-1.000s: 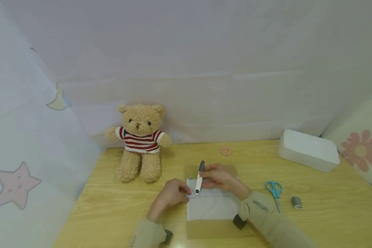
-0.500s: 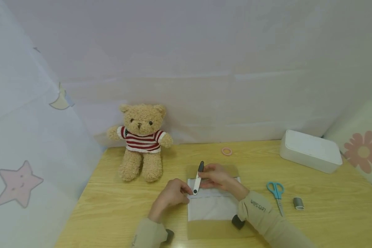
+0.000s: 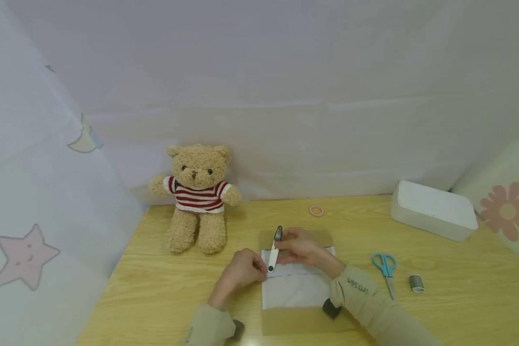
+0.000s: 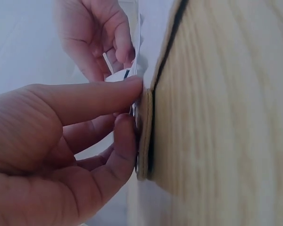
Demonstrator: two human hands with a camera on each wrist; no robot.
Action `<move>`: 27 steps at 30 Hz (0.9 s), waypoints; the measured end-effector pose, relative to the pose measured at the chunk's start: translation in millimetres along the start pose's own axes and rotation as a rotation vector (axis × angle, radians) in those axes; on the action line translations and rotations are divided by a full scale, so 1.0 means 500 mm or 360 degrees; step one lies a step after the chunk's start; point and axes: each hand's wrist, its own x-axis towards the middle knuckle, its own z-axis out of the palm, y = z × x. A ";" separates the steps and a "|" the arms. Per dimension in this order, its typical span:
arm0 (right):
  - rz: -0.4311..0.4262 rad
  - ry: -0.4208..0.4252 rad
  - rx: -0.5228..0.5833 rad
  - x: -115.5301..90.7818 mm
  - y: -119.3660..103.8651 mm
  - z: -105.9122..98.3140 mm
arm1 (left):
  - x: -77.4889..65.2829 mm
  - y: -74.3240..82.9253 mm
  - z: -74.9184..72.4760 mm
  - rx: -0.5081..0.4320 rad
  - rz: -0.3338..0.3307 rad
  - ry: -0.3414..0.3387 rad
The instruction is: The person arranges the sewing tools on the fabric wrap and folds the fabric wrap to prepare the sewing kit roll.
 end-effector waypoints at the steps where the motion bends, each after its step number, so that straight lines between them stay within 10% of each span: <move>1: 0.0005 -0.0004 -0.0007 0.000 0.001 0.000 | -0.001 0.002 0.001 -0.0009 -0.0014 0.0018; 27: 0.0009 -0.0154 -0.0260 0.002 0.014 0.004 | -0.006 -0.002 0.001 -0.0058 -0.0010 0.0075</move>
